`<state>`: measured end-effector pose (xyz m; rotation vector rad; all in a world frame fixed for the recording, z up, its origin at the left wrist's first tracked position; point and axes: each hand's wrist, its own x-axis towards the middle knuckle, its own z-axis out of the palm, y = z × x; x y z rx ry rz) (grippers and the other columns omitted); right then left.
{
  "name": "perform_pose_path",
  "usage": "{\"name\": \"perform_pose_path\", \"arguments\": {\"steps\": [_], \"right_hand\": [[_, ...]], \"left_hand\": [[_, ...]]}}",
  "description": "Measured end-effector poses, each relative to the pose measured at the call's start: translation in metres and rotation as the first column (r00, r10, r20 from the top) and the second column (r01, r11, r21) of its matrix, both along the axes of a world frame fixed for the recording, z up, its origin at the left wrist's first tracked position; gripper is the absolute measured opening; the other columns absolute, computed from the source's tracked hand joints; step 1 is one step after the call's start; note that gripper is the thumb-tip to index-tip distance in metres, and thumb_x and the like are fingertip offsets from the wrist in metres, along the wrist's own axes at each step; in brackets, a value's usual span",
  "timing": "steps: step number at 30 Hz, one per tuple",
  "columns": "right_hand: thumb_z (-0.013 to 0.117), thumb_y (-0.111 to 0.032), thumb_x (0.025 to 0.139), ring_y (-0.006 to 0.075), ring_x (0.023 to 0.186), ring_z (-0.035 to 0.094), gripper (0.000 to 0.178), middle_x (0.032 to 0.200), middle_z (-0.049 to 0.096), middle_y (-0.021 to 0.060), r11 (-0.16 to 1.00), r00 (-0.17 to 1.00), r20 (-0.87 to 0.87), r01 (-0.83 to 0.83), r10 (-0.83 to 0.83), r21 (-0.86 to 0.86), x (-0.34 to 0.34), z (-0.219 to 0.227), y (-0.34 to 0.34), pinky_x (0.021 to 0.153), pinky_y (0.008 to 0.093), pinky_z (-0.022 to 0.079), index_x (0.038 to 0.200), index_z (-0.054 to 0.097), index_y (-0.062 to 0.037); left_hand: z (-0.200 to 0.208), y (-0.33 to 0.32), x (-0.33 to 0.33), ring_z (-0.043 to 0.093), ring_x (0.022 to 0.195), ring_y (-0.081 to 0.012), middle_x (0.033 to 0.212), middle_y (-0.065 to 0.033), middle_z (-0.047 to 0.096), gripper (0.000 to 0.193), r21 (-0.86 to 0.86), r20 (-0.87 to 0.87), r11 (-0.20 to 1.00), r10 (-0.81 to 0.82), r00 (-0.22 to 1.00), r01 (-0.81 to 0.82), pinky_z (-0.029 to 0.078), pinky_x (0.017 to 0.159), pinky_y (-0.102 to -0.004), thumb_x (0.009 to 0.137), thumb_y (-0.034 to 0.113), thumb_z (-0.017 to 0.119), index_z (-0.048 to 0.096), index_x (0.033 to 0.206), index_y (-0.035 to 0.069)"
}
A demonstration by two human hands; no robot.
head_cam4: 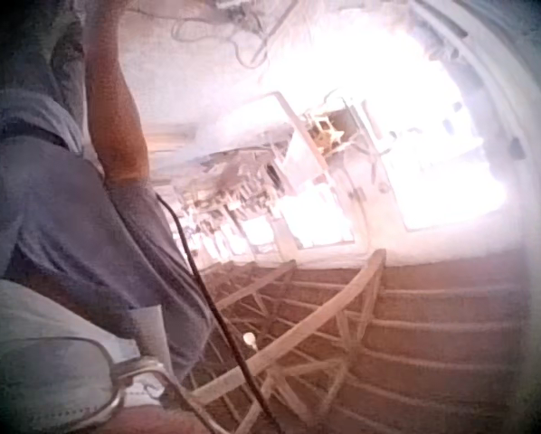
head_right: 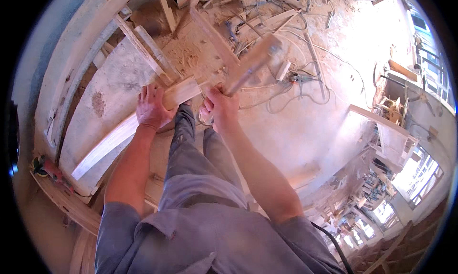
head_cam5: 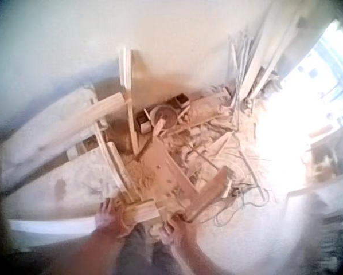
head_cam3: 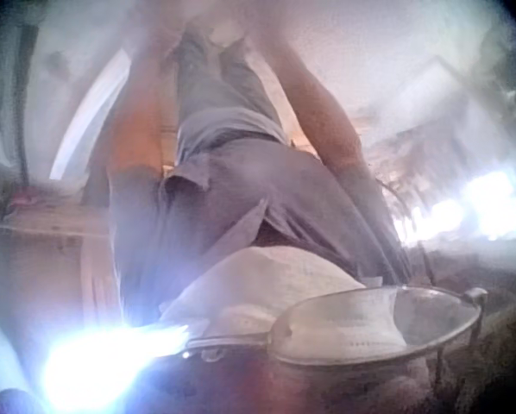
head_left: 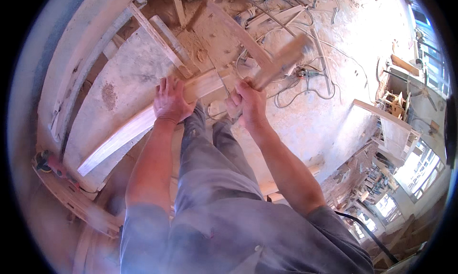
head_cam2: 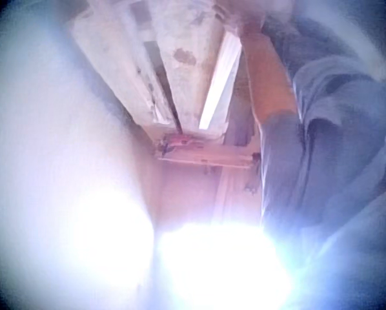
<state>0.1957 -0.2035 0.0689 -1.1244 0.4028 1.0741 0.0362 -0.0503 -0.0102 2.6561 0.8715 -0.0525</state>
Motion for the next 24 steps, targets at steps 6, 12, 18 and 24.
{"name": "perform_pose_path", "arguments": {"steps": [6,12,18,24], "right_hand": [[0.060,-0.013,0.088,0.0174,0.060,0.045,0.020,0.064,0.045,0.0001,0.899,0.877,0.225,-0.382,0.426,-0.213,-0.018,0.098,-0.117,0.057,0.0365,0.035,0.073,0.047,-0.0161],[0.067,-0.018,0.078,0.0213,0.070,0.055,0.015,0.068,0.051,0.0017,0.871,0.841,0.274,-0.383,0.467,-0.309,-0.024,0.030,-0.138,0.070,0.0416,0.044,0.074,0.052,-0.0171],[0.069,-0.004,0.083,0.0206,0.053,0.049,0.014,0.064,0.050,0.0030,0.986,0.995,-0.056,0.088,-0.081,0.139,-0.016,0.003,-0.038,0.052,0.0382,0.041,0.084,0.057,-0.0123],[0.057,-0.003,0.093,0.0141,0.047,0.038,0.024,0.055,0.040,0.0030,0.871,0.669,0.572,-0.264,0.475,-0.414,-0.035,0.075,-0.081,0.047,0.0330,0.032,0.077,0.040,-0.0099]], "left_hand": [[0.001,-0.002,-0.005,0.051,0.114,-0.0325,0.117,-0.0114,0.052,0.054,0.020,0.000,0.999,0.033,0.999,-0.033,0.047,0.090,-0.0472,0.062,0.035,0.085,0.061,0.104,0.009],[-0.004,-0.010,-0.007,0.051,0.114,-0.0324,0.118,-0.0117,0.052,0.056,0.012,-0.006,1.000,0.009,1.000,-0.009,0.048,0.091,-0.0469,0.063,0.036,0.085,0.061,0.105,0.009],[-0.001,-0.008,-0.002,0.051,0.113,-0.0326,0.118,-0.0117,0.052,0.059,0.051,-0.001,0.999,-0.017,1.000,0.017,0.048,0.091,-0.0459,0.062,0.036,0.087,0.060,0.106,0.008],[0.001,-0.010,-0.003,0.053,0.113,-0.0337,0.117,-0.0124,0.054,0.067,0.056,0.009,0.998,-0.004,1.000,0.004,0.048,0.094,-0.0457,0.061,0.037,0.088,0.058,0.115,0.010]]}}
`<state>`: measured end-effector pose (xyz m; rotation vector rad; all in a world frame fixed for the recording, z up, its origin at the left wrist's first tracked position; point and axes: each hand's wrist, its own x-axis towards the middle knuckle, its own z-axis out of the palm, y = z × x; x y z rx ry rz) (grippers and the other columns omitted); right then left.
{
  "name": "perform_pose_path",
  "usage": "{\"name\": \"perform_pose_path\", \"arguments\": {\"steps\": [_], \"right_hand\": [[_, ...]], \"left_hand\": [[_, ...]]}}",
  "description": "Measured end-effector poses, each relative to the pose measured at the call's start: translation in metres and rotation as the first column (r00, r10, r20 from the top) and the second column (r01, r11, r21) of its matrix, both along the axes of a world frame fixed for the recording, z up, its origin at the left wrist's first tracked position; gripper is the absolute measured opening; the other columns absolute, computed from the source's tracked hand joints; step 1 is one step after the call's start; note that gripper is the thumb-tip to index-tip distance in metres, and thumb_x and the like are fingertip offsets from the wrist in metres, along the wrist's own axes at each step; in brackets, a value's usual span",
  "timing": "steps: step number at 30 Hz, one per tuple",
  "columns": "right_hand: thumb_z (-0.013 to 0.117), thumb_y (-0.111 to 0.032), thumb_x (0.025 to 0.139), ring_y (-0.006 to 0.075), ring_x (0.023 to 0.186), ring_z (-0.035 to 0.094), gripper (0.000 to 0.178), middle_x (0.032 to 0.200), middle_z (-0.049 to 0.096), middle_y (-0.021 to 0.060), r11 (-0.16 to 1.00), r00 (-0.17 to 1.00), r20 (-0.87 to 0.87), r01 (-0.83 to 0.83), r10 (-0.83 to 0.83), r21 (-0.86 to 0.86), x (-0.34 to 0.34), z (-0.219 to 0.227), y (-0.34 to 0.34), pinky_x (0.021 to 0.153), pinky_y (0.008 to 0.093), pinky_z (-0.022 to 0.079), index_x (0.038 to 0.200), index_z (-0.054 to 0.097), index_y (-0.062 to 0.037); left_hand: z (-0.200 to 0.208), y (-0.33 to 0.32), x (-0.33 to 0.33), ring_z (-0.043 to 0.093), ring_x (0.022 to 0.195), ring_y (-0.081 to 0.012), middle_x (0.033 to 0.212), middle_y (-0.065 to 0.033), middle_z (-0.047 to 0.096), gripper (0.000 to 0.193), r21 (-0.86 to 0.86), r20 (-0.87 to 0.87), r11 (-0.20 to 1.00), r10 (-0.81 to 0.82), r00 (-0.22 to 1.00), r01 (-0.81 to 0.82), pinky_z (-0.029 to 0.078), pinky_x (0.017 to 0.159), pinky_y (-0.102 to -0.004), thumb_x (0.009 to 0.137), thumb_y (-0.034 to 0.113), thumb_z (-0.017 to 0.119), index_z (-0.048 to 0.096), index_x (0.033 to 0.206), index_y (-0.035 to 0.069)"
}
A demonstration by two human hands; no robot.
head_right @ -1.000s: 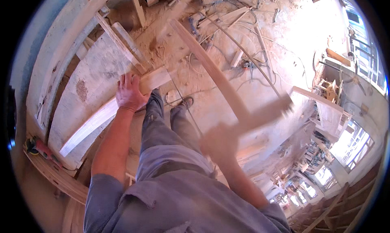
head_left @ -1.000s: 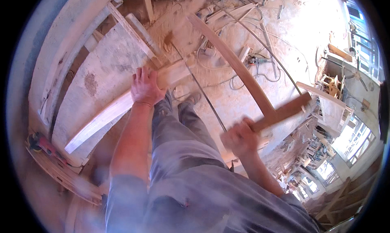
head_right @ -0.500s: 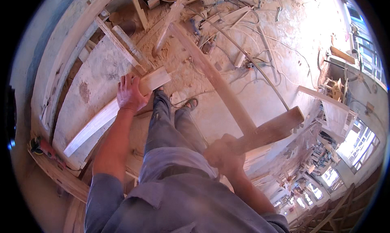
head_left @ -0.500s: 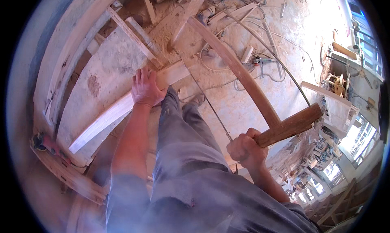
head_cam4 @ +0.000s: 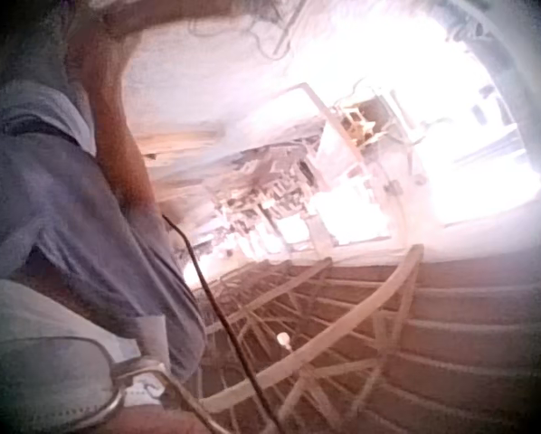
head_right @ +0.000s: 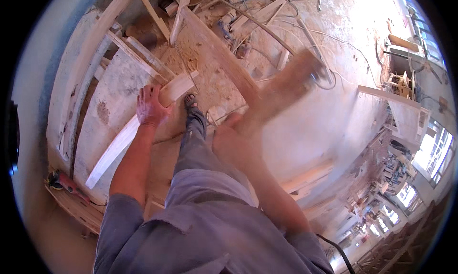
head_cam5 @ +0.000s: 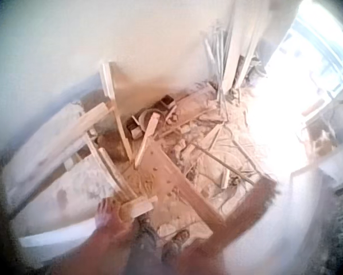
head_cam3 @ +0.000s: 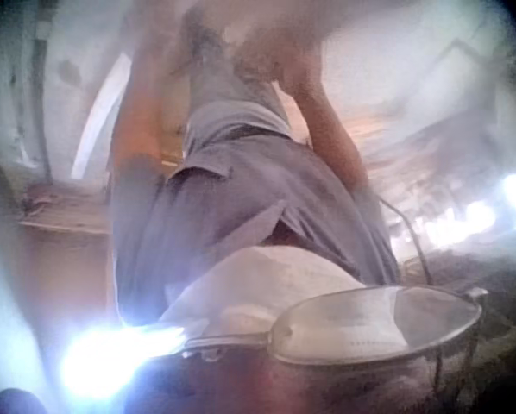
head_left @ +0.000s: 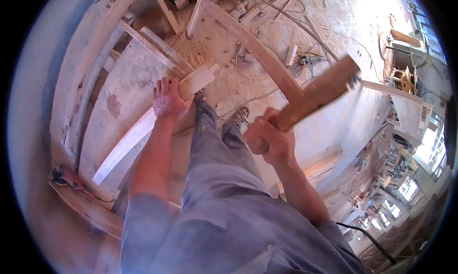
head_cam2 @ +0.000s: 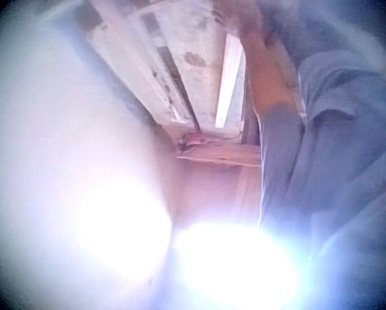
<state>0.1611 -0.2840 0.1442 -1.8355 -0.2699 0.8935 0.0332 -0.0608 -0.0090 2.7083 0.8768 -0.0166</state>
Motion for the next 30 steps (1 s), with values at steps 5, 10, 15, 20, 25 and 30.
{"name": "perform_pose_path", "arguments": {"steps": [5,10,15,20,25,30], "right_hand": [[0.058,-0.009,0.096,0.0165,0.049,0.040,0.024,0.056,0.042,0.0043,0.998,0.995,-0.093,0.046,-0.041,0.049,0.000,-0.008,-0.043,0.054,0.0372,0.038,0.078,0.042,-0.0088],[0.059,-0.015,0.096,0.0196,0.052,0.045,0.026,0.057,0.043,0.0045,0.713,0.671,-0.730,0.577,-0.135,0.398,-0.007,-0.028,-0.042,0.059,0.0393,0.041,0.078,0.041,-0.0098],[0.060,-0.016,0.094,0.0218,0.055,0.048,0.026,0.057,0.044,0.0045,0.667,0.582,-0.803,0.649,-0.126,0.366,-0.004,-0.051,-0.027,0.060,0.0399,0.042,0.077,0.042,-0.0104],[0.064,-0.017,0.092,0.0223,0.055,0.049,0.027,0.057,0.046,0.0051,0.740,0.622,-0.771,0.581,-0.137,0.338,0.005,-0.052,-0.032,0.063,0.0396,0.044,0.076,0.044,-0.0101],[0.066,-0.018,0.091,0.0204,0.054,0.049,0.029,0.057,0.047,0.0050,0.730,0.556,-0.812,0.627,-0.176,0.271,0.003,-0.040,-0.030,0.061,0.0388,0.045,0.075,0.044,-0.0094],[0.068,-0.017,0.091,0.0184,0.053,0.048,0.030,0.059,0.048,0.0045,0.707,0.530,-0.834,0.648,-0.152,0.283,0.001,-0.042,-0.028,0.055,0.0360,0.041,0.074,0.045,-0.0096]], "left_hand": [[0.005,0.013,0.002,0.054,0.115,-0.0361,0.118,-0.0152,0.059,0.081,-0.212,-0.031,0.977,-0.031,0.999,0.024,0.047,0.100,-0.0459,0.063,0.036,0.089,0.055,0.132,0.009],[-0.009,0.046,-0.012,0.056,0.114,-0.0342,0.117,-0.0175,0.059,0.077,-0.476,-0.052,0.879,-0.067,0.996,0.034,0.047,0.098,-0.0409,0.063,0.035,0.091,0.058,0.126,0.005],[-0.010,0.046,-0.013,0.052,0.116,-0.0370,0.119,-0.0162,0.057,0.078,-0.288,-0.047,0.956,-0.065,0.997,0.048,0.044,0.102,-0.0454,0.067,0.039,0.088,0.058,0.129,0.002],[0.004,0.021,0.025,0.052,0.112,-0.0407,0.114,-0.0213,0.055,0.062,-0.101,-0.042,0.971,-0.222,0.974,0.217,0.045,0.097,-0.0478,0.066,0.034,0.088,0.058,0.108,0.000],[-0.011,0.009,0.036,0.058,0.106,-0.0355,0.108,-0.0152,0.060,0.054,0.051,-0.037,0.988,-0.146,0.989,0.148,0.051,0.090,-0.0463,0.066,0.037,0.082,0.064,0.104,0.003],[-0.011,0.002,0.036,0.059,0.103,-0.0341,0.106,-0.0140,0.061,0.049,0.139,-0.042,0.980,-0.140,0.989,0.144,0.053,0.086,-0.0456,0.064,0.036,0.082,0.062,0.097,0.006]]}}
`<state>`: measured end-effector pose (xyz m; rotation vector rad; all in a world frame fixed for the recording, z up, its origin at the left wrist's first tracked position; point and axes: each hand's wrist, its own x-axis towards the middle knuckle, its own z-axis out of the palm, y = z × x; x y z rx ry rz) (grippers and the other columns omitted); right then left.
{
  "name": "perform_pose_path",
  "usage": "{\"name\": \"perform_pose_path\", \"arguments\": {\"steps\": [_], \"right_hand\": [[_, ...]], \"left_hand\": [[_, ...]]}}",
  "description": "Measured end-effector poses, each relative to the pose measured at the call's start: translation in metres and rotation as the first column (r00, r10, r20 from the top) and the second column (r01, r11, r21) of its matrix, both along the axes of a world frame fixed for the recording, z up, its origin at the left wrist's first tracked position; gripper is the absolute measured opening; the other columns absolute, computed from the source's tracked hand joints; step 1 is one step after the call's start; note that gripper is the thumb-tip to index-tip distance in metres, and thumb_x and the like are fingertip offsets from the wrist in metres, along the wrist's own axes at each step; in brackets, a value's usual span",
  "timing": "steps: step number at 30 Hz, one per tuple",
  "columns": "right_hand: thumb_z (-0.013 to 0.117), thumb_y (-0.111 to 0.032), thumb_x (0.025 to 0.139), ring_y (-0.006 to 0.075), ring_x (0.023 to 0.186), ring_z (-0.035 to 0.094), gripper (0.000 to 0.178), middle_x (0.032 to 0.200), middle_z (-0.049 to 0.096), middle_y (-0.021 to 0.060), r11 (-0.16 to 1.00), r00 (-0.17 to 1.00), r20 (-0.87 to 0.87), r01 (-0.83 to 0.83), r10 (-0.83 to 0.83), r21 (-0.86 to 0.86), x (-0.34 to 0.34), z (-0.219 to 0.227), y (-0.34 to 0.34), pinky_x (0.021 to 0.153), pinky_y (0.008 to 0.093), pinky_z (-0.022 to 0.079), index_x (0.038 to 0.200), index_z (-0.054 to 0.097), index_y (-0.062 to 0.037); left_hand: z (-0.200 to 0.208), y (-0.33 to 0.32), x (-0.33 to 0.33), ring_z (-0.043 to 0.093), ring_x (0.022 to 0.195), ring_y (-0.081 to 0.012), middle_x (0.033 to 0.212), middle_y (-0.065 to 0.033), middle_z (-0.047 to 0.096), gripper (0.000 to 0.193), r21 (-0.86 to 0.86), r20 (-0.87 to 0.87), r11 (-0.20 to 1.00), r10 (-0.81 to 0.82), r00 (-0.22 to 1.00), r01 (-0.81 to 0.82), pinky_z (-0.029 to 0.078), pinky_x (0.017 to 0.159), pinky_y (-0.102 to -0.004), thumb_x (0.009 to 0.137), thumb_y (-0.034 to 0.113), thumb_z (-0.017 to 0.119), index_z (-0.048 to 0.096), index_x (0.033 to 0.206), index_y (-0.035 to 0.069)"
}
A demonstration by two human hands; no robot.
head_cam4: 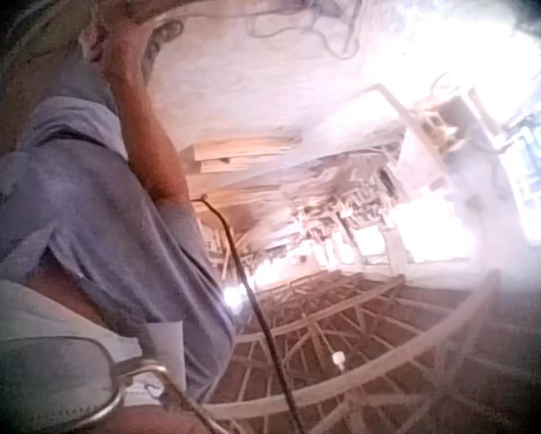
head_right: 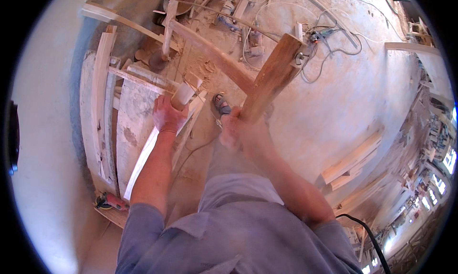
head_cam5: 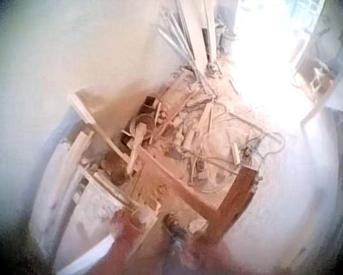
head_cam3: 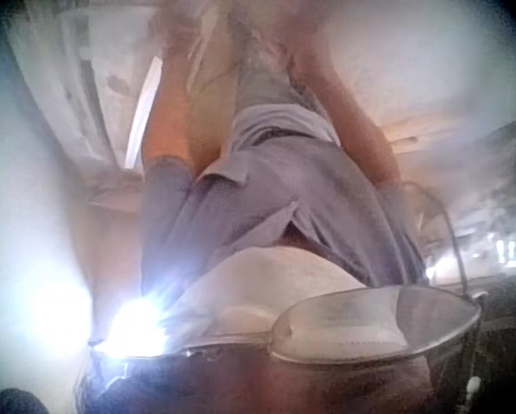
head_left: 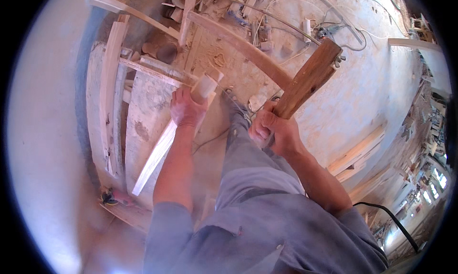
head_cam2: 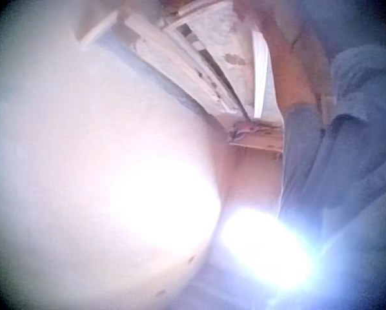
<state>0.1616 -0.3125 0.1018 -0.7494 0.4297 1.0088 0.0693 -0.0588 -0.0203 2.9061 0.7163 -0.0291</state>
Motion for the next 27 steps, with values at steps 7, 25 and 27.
{"name": "perform_pose_path", "arguments": {"steps": [7,25,27], "right_hand": [[0.065,-0.011,0.093,0.0136,0.052,0.043,0.027,0.060,0.045,0.0028,0.830,0.747,0.447,-0.248,0.492,-0.500,-0.028,0.014,-0.055,0.049,0.0325,0.034,0.075,0.045,-0.0105],[0.062,-0.011,0.095,0.0135,0.051,0.037,0.028,0.061,0.043,0.0009,0.984,0.974,0.148,-0.166,0.174,-0.066,-0.026,0.064,-0.042,0.049,0.0332,0.030,0.075,0.044,-0.0115],[0.057,-0.011,0.098,0.0138,0.051,0.036,0.027,0.059,0.041,0.0004,0.970,0.911,0.332,-0.227,0.244,-0.091,-0.030,0.069,-0.070,0.048,0.0335,0.028,0.076,0.042,-0.0110]], "left_hand": [[-0.001,0.000,-0.003,0.058,0.101,-0.0341,0.105,-0.0122,0.059,0.048,-0.017,-0.038,1.000,0.025,0.999,-0.026,0.053,0.084,-0.0464,0.062,0.034,0.081,0.060,0.096,0.007],[0.001,0.002,0.001,0.058,0.098,-0.0350,0.098,-0.0130,0.058,0.050,-0.029,-0.028,0.999,0.028,0.999,-0.029,0.052,0.085,-0.0460,0.061,0.035,0.084,0.058,0.092,0.006],[0.005,0.000,0.000,0.057,0.097,-0.0353,0.098,-0.0134,0.057,0.049,-0.005,-0.021,1.000,0.027,0.999,-0.027,0.052,0.085,-0.0456,0.061,0.035,0.083,0.058,0.091,0.005]]}}
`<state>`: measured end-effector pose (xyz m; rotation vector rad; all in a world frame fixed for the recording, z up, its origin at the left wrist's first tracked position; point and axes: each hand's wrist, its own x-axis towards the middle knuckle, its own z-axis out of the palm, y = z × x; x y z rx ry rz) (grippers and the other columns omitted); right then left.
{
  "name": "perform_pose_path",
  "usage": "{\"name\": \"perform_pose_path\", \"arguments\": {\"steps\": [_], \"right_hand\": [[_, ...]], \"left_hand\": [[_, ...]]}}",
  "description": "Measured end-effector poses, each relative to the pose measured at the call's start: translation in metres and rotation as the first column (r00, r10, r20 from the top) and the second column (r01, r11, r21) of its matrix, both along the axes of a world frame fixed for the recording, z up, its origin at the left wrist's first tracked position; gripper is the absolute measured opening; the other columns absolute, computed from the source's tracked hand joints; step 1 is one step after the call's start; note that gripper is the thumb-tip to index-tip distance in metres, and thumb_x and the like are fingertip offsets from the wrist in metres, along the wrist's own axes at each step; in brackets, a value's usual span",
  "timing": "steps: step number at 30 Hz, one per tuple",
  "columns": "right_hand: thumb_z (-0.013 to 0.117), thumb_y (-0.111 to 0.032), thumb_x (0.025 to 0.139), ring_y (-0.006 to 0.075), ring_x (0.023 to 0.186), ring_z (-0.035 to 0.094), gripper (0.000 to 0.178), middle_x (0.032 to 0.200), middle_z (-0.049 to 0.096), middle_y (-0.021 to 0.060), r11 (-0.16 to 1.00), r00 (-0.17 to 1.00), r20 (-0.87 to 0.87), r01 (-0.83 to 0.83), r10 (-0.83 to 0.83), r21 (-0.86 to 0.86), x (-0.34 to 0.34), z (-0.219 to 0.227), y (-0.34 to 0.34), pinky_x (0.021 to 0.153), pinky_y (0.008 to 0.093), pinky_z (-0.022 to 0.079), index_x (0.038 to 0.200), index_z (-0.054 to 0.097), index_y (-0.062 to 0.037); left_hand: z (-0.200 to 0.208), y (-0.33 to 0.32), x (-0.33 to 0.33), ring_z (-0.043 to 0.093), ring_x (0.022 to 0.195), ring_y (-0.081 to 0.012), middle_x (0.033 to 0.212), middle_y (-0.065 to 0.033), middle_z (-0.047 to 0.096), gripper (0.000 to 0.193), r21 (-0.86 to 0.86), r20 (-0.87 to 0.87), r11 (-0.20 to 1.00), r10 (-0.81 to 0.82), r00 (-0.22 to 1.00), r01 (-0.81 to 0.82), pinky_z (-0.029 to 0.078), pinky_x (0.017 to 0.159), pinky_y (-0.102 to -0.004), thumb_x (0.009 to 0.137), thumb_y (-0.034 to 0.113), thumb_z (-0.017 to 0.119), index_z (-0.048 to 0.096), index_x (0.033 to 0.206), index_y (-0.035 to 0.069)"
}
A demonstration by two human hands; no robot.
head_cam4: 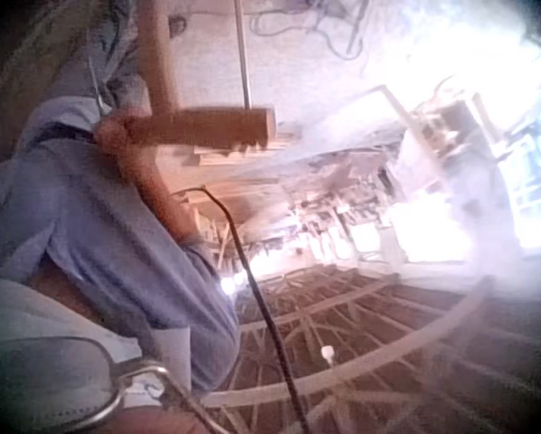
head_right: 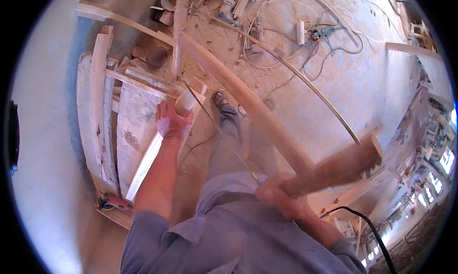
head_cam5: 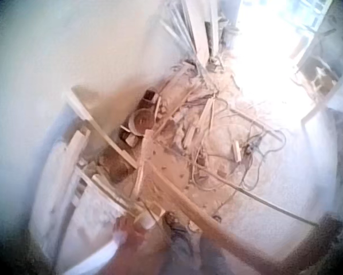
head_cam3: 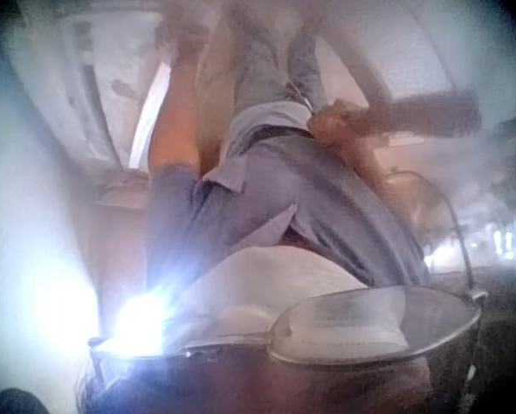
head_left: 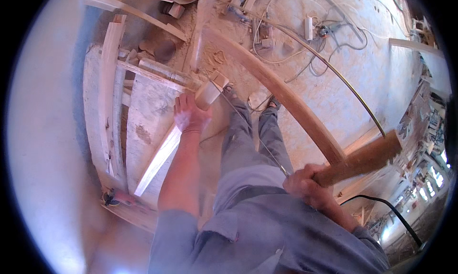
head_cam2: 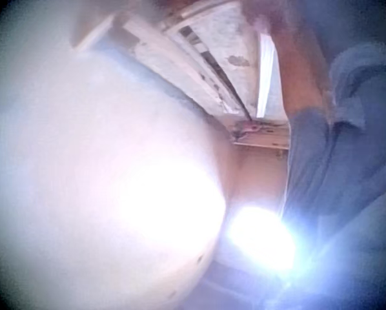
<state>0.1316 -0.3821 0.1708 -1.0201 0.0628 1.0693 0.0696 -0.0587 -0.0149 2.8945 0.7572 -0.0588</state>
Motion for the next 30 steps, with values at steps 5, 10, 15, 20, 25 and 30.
{"name": "perform_pose_path", "arguments": {"steps": [5,10,15,20,25,30], "right_hand": [[0.057,-0.008,0.096,0.0116,0.050,0.036,0.029,0.058,0.036,-0.0011,0.942,0.991,0.112,-0.029,0.070,-0.334,0.003,-0.055,0.043,0.048,0.0332,0.029,0.076,0.037,-0.0120],[0.060,-0.004,0.093,0.0106,0.052,0.039,0.025,0.061,0.039,-0.0019,0.962,0.879,-0.395,0.218,-0.267,-0.164,0.036,-0.070,0.121,0.052,0.0308,0.032,0.077,0.041,-0.0129],[0.060,-0.013,0.095,0.0136,0.058,0.043,0.019,0.067,0.045,-0.0003,0.955,0.989,-0.010,-0.142,0.144,-0.259,-0.002,-0.020,0.010,0.056,0.0322,0.035,0.082,0.046,-0.0112],[0.059,-0.012,0.096,0.0142,0.057,0.041,0.024,0.065,0.042,-0.0003,0.980,0.984,-0.128,0.098,-0.121,-0.171,-0.013,-0.051,0.015,0.054,0.0337,0.036,0.079,0.043,-0.0130],[0.059,-0.013,0.096,0.0141,0.060,0.044,0.022,0.067,0.046,0.0001,0.919,0.775,-0.514,0.389,-0.367,-0.069,0.022,-0.115,0.112,0.054,0.0340,0.036,0.080,0.045,-0.0122],[0.064,-0.026,0.093,0.0159,0.069,0.056,0.016,0.072,0.058,0.0026,0.943,0.986,-0.072,-0.167,0.152,-0.287,0.014,-0.064,0.060,0.066,0.0356,0.045,0.089,0.062,-0.0104]], "left_hand": [[-0.012,0.001,0.002,0.057,0.095,-0.0345,0.099,-0.0128,0.057,0.043,-0.004,0.058,1.000,-0.015,0.998,0.015,0.053,0.081,-0.0464,0.058,0.026,0.076,0.059,0.093,0.006],[-0.010,0.003,0.001,0.057,0.096,-0.0344,0.100,-0.0127,0.057,0.042,0.011,0.055,0.999,-0.037,0.998,0.036,0.053,0.081,-0.0454,0.058,0.026,0.075,0.060,0.092,0.007],[-0.005,0.003,-0.003,0.058,0.096,-0.0339,0.100,-0.0123,0.057,0.042,0.004,0.061,1.000,-0.007,0.998,0.007,0.053,0.080,-0.0453,0.058,0.027,0.077,0.061,0.092,0.007],[-0.006,0.000,0.001,0.058,0.094,-0.0352,0.098,-0.0130,0.057,0.047,-0.009,0.051,1.000,-0.007,0.999,0.008,0.053,0.081,-0.0455,0.061,0.030,0.083,0.059,0.093,0.006],[-0.005,0.002,0.004,0.058,0.096,-0.0342,0.099,-0.0122,0.057,0.048,-0.016,0.041,1.000,-0.022,0.999,0.022,0.053,0.081,-0.0453,0.060,0.029,0.083,0.059,0.094,0.006],[-0.008,0.005,-0.005,0.058,0.099,-0.0330,0.101,-0.0114,0.057,0.048,-0.011,0.015,1.000,0.019,1.000,-0.018,0.052,0.082,-0.0458,0.060,0.029,0.083,0.060,0.096,0.007]]}}
